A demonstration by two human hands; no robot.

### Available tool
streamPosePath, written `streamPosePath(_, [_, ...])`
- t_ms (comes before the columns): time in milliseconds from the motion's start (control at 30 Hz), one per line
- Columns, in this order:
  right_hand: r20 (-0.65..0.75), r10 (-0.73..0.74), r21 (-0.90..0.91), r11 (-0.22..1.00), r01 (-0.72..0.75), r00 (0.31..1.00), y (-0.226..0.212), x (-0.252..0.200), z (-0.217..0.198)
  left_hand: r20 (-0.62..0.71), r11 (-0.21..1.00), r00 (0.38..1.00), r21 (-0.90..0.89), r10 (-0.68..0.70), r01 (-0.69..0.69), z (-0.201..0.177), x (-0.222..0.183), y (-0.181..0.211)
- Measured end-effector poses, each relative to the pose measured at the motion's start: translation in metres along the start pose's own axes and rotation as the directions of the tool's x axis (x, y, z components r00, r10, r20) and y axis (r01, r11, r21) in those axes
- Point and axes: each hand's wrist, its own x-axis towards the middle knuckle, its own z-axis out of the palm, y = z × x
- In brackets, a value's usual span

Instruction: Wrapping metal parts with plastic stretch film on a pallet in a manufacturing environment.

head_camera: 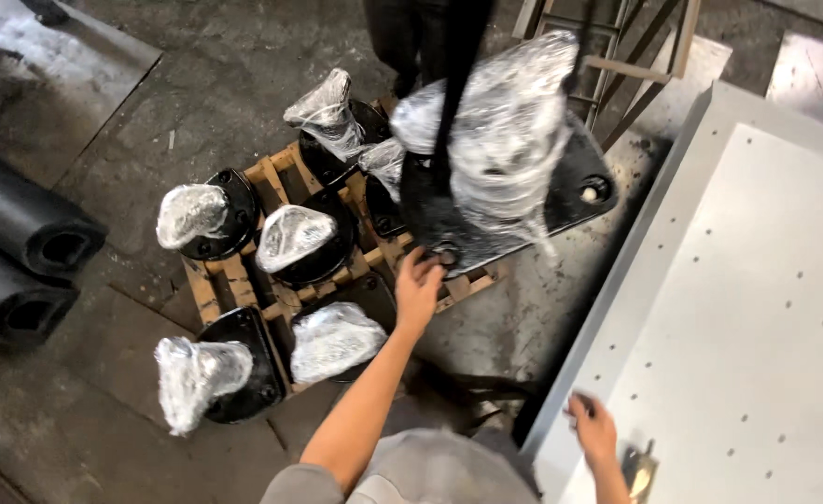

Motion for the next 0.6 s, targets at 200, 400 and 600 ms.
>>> streamPosePath(200, [-0.059,-0.377,-0.031,0.926,0.376,0.924,-0.186,-0.045,0.044,-0.201,0.981,0.968,0.145,0.153,-0.125,-0.146,0.023,0.030])
streamPosePath(400, [-0.156,-0.749,-0.069,0.658,0.750,0.644,-0.417,-0.132,0.039,-0.169,0.872,0.874,0.283,0.455,-0.399,-0.211,0.100,0.132])
streamPosePath(600, [0.341,-0.937,-0.472,-0.095,0.876,0.082,-0.607,-0.173,0.089,-0.110,0.803,0.831,0.350,0.546,-0.482,-0.213,0.195,0.185])
